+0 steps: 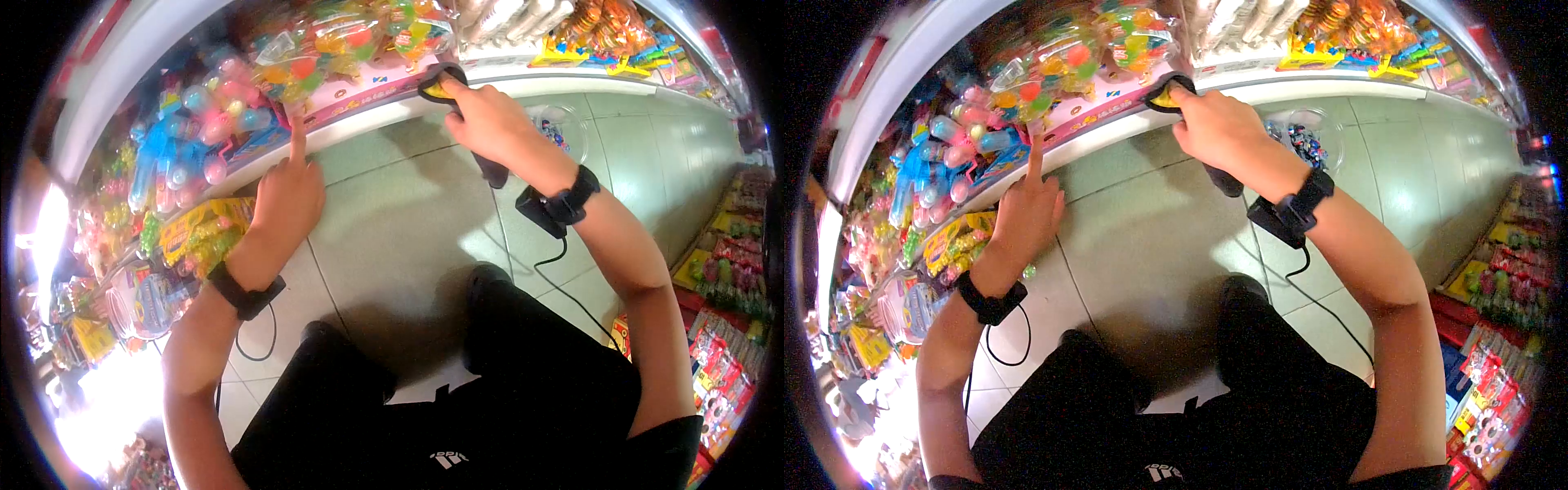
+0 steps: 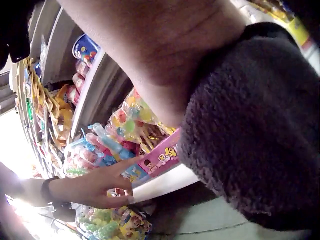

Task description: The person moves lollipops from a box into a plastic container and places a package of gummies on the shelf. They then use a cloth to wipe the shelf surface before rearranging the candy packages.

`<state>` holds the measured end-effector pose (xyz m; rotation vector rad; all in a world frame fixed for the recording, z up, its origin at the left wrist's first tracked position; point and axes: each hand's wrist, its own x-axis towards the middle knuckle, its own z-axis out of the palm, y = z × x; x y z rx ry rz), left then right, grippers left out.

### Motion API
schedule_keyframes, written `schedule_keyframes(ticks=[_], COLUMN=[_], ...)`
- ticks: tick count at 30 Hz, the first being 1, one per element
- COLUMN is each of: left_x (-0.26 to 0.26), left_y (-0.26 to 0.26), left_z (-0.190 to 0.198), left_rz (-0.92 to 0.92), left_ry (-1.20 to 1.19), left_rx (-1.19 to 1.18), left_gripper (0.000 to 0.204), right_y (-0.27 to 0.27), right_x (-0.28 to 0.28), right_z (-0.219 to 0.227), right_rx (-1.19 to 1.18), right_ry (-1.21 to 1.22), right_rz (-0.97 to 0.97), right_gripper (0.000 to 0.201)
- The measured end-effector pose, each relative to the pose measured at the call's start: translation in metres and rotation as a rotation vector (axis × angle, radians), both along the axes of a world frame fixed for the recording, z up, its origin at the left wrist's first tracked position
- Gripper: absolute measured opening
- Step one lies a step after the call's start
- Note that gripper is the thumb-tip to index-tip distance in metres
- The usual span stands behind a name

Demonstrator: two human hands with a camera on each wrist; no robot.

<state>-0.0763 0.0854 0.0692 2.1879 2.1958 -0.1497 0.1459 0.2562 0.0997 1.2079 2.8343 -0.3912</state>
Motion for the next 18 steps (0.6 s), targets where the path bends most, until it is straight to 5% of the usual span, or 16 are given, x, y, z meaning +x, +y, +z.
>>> schedule_keyframes(ticks=[2, 3, 8, 18], left_x=[-0.003, -0.005, -0.001, -0.006], left_y=[0.002, -0.002, -0.006, -0.006], left_z=[-0.004, -0.005, -0.007, -0.003], left_rz=[-0.046, -0.070, -0.021, -0.015], left_ry=[0.025, 0.055, 0.030, -0.108], left_rx=[0.013, 0.034, 0.069, 0.066], left_gripper=[0.015, 0.013, 0.010, 0.015], right_y=[-0.002, 0.003, 0.014, 0.006], right_x=[0.006, 0.027, 0.006, -0.012], right_z=[0.006, -0.023, -0.005, -0.024], right_rx=[-0.092, -0.171, 0.055, 0.019], right_ry=[0.001, 0.042, 0.205, -0.030], right_rz=[-0.070, 0.051, -0.057, -0.056], right_gripper=[0.040, 0.041, 0.037, 0.044])
